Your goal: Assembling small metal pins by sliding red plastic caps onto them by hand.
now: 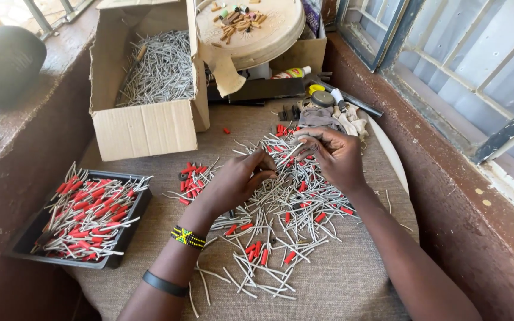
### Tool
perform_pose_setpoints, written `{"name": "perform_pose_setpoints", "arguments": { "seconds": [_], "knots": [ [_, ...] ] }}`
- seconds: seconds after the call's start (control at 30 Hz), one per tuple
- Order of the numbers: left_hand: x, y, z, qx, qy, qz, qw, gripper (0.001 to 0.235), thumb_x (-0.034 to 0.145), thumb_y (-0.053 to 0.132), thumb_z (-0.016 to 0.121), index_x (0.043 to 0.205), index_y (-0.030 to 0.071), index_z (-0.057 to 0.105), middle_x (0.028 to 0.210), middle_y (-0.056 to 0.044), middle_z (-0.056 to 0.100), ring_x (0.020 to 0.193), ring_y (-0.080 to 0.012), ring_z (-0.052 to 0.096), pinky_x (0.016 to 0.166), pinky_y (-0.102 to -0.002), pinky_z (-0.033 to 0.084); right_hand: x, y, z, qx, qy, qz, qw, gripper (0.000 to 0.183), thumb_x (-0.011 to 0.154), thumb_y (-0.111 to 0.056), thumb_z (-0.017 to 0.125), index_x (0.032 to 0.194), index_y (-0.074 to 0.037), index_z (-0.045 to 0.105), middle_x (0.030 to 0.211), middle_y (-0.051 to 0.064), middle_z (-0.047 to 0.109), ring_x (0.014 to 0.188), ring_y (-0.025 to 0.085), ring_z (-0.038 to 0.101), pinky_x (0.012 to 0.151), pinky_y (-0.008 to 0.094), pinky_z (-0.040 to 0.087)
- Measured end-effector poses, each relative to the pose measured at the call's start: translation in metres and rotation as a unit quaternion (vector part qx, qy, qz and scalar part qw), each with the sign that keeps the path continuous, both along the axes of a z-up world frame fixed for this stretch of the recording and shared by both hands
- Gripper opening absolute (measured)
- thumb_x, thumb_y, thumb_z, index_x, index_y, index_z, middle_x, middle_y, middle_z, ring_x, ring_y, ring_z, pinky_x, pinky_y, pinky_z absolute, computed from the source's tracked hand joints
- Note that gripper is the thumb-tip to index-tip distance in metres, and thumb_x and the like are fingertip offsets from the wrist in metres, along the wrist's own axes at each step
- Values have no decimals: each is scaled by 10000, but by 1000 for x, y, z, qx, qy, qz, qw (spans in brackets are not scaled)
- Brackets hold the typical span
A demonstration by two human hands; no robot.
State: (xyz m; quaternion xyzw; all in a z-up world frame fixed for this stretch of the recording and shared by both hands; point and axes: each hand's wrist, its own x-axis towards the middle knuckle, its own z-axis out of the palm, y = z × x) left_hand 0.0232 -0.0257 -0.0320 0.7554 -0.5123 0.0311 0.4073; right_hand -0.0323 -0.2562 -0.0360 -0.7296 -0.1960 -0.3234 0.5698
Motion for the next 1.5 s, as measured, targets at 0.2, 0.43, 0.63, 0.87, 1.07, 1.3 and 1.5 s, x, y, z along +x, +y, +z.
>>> {"name": "perform_pose_setpoints", "arguments": {
  "seconds": [0.2, 0.43, 0.63, 0.87, 1.07, 1.3, 1.5],
  "knots": [
    [10, -3, -12, -61, 24, 13, 998, 216, 915, 136, 738, 1093, 63, 642, 874, -119, 765, 812, -298, 761, 722, -389, 604, -8, 10, 8, -47, -39, -17, 998, 143, 988, 48, 633, 1067, 125, 723, 873, 281, 758, 752, 313, 780, 632, 406, 676],
    [10, -5, -16, -87, 33, 22, 995, 239, 899, 74, 745, 1117, 58, 647, 879, -125, 771, 807, -292, 766, 731, -377, 619, -11, 15, 12, -113, -109, -64, 986, 109, 963, 73, 669, 1024, 90, 758, 880, 246, 769, 759, 327, 777, 634, 399, 658],
    [9, -5, -13, -99, 18, 33, 994, 241, 895, 75, 752, 1113, 59, 651, 887, -120, 777, 804, -288, 768, 722, -381, 627, -8, 13, 4, -165, -145, -135, 966, 121, 958, 42, 699, 1013, -5, 797, 922, 165, 797, 751, 256, 782, 663, 343, 634],
    [12, -6, -18, -92, 6, 78, 993, 278, 904, 110, 752, 1148, 82, 623, 897, -132, 779, 783, -310, 770, 718, -404, 621, -10, 16, 9, -201, -195, -142, 950, 177, 918, 96, 703, 1037, 4, 796, 913, 175, 795, 791, 318, 775, 686, 381, 623],
    [17, -7, -23, -96, 13, 91, 991, 288, 910, 97, 741, 1166, 97, 609, 902, -133, 779, 783, -306, 771, 729, -402, 615, -15, 24, 16, -211, -186, -129, 951, 196, 930, 80, 697, 1065, -21, 796, 966, 161, 801, 862, 306, 777, 755, 374, 618],
    [9, -4, -14, -96, -23, 90, 991, 265, 955, 98, 671, 1200, 133, 578, 912, -104, 789, 799, -319, 767, 745, -430, 601, -17, 37, 18, -190, -89, -70, 975, 150, 958, 30, 673, 1067, 3, 772, 1022, 190, 795, 992, 362, 745, 809, 428, 602],
    [-2, 0, 2, -137, 31, 46, 989, 385, 961, 32, 634, 1310, 85, 481, 891, -159, 782, 785, -350, 769, 767, -449, 600, -16, 35, 21, -225, -53, -64, 971, 231, 1036, -42, 582, 1194, -3, 746, 1115, 183, 778, 1058, 363, 735, 914, 456, 565]
  ]
}}
